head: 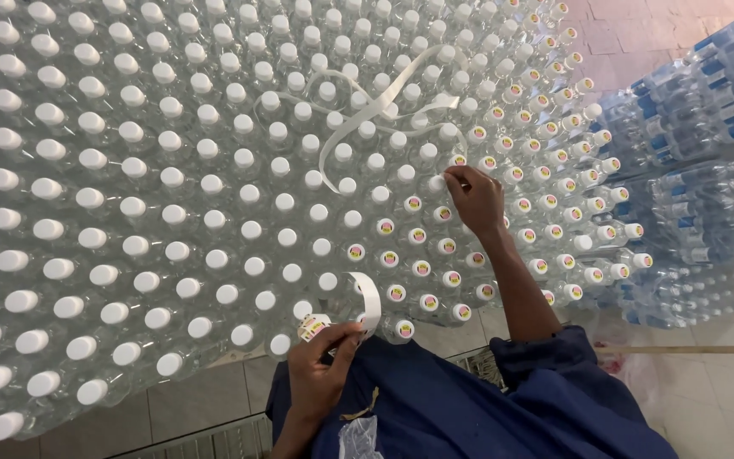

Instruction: Applying small circular stickers to the caps of numerous water bottles arranged in a grid.

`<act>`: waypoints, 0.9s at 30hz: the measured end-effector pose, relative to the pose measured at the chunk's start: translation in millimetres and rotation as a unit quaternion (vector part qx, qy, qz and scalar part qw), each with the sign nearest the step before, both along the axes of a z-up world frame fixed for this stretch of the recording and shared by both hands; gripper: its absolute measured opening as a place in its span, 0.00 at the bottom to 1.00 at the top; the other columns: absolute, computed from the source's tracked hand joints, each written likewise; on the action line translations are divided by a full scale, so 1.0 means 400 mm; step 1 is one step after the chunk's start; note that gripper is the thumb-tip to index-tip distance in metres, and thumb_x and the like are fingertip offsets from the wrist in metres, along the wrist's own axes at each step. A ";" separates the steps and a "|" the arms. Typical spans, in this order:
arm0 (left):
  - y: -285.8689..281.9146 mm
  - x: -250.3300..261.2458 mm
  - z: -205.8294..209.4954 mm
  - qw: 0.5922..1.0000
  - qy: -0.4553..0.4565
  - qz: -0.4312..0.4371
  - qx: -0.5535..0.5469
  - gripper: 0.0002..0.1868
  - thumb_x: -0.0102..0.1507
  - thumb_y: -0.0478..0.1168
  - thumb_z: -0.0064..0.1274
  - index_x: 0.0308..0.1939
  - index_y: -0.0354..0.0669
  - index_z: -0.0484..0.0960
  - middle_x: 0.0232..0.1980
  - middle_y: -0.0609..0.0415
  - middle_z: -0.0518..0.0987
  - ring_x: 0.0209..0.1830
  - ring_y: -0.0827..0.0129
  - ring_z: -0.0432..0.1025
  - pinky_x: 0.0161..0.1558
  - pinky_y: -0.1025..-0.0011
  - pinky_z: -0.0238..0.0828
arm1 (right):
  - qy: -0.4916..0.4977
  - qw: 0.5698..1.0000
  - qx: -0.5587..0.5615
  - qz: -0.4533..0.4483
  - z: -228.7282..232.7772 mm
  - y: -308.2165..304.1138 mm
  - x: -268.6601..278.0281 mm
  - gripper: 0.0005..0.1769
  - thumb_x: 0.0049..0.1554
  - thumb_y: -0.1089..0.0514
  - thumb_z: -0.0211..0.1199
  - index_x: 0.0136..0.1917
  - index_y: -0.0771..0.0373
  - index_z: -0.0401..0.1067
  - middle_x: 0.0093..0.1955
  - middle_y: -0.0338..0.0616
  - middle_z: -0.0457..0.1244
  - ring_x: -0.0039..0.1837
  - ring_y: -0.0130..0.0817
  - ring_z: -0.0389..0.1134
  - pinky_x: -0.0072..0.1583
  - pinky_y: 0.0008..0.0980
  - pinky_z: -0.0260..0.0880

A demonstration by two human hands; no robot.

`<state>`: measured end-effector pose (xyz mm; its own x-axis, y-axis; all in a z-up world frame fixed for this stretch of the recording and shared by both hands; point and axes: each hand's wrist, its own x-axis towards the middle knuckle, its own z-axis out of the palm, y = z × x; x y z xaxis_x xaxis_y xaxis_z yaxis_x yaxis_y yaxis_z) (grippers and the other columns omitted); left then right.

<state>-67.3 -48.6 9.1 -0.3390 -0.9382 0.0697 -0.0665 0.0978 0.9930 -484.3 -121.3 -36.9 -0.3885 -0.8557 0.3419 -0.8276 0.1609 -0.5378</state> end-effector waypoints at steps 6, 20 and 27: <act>-0.006 -0.003 -0.006 1.000 0.007 -0.005 0.025 0.08 0.65 0.39 0.63 0.45 0.45 0.94 0.42 0.54 0.95 0.42 0.70 0.91 0.43 0.73 0.89 | 0.004 0.999 0.042 -0.016 0.001 -0.003 0.000 0.11 0.68 0.50 0.66 0.56 0.55 0.84 0.52 0.38 0.76 0.46 0.37 0.78 0.49 0.37 0.73; -0.011 -0.009 -0.007 0.998 0.038 -0.018 0.051 0.08 0.66 0.37 0.63 0.47 0.41 0.92 0.42 0.50 0.95 0.42 0.66 0.92 0.45 0.73 0.92 | 0.120 0.989 0.031 0.087 0.010 0.023 0.012 0.07 0.70 0.57 0.65 0.58 0.59 0.80 0.60 0.40 0.75 0.54 0.42 0.78 0.40 0.42 0.76; -0.008 -0.012 -0.006 0.996 0.046 -0.023 0.077 0.09 0.65 0.37 0.63 0.47 0.40 0.93 0.42 0.49 0.95 0.42 0.65 0.92 0.45 0.71 0.92 | 0.216 0.963 0.026 0.159 -0.002 0.046 -0.028 0.12 0.69 0.61 0.65 0.65 0.56 0.79 0.72 0.48 0.68 0.67 0.52 0.73 0.43 0.52 0.79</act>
